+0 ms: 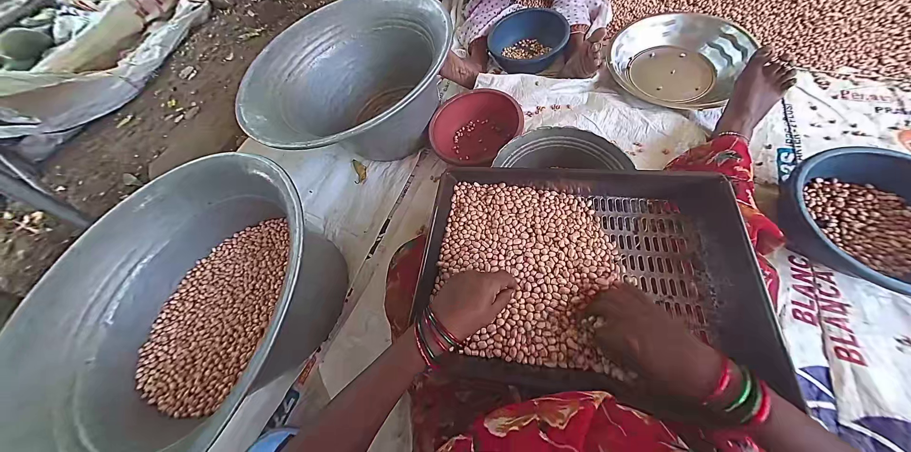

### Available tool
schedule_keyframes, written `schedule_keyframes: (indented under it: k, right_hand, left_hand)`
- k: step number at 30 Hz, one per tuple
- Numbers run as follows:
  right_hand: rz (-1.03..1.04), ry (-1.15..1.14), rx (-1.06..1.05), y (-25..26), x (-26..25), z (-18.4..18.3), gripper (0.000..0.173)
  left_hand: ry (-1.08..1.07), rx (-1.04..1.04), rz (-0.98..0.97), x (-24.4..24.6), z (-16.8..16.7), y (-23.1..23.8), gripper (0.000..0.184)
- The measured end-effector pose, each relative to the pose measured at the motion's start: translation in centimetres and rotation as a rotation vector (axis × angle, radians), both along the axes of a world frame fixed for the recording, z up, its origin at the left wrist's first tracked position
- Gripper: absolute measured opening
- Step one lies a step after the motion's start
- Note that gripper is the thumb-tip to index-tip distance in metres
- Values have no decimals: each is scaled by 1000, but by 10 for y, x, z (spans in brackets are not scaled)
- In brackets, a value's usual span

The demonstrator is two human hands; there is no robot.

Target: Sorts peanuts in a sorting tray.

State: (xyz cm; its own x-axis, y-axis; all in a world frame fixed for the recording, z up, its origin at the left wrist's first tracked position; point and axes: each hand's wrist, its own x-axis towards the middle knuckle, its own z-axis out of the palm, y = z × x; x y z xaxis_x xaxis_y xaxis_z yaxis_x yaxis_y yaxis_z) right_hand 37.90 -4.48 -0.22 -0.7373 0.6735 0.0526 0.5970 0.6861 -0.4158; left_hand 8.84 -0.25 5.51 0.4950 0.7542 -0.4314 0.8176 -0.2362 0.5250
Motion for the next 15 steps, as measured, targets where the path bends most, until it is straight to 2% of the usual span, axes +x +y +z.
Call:
schedule_keyframes:
  k: [2, 4, 6, 9, 10, 12, 14, 15]
  right_hand:
    - [-270, -69, 74, 12, 38, 7, 8]
    - [-441, 0, 156, 19, 70, 12, 15]
    - [-534, 105, 112, 16, 80, 28, 23]
    - [-571, 143, 115, 7, 80, 38, 25]
    - [-573, 145, 120, 5, 79, 39, 25]
    - [-563, 139, 120, 5, 74, 39, 25]
    - [-538, 132, 91, 4, 67, 37, 23]
    - [-519, 127, 68, 3, 62, 35, 22]
  left_hand:
    - [70, -26, -27, 7, -2, 0, 36]
    - [189, -71, -66, 18, -2, 4, 39]
    - [297, -92, -99, 27, -3, 8, 40]
    - [344, -65, -91, 32, -7, 7, 40]
    - [310, -53, -60, 30, -9, 6, 39]
    - [103, 2, 56, 22, -16, 2, 35]
    - [-188, -61, 228, 17, -18, 1, 25]
    - [-398, -140, 341, 18, -20, -1, 15]
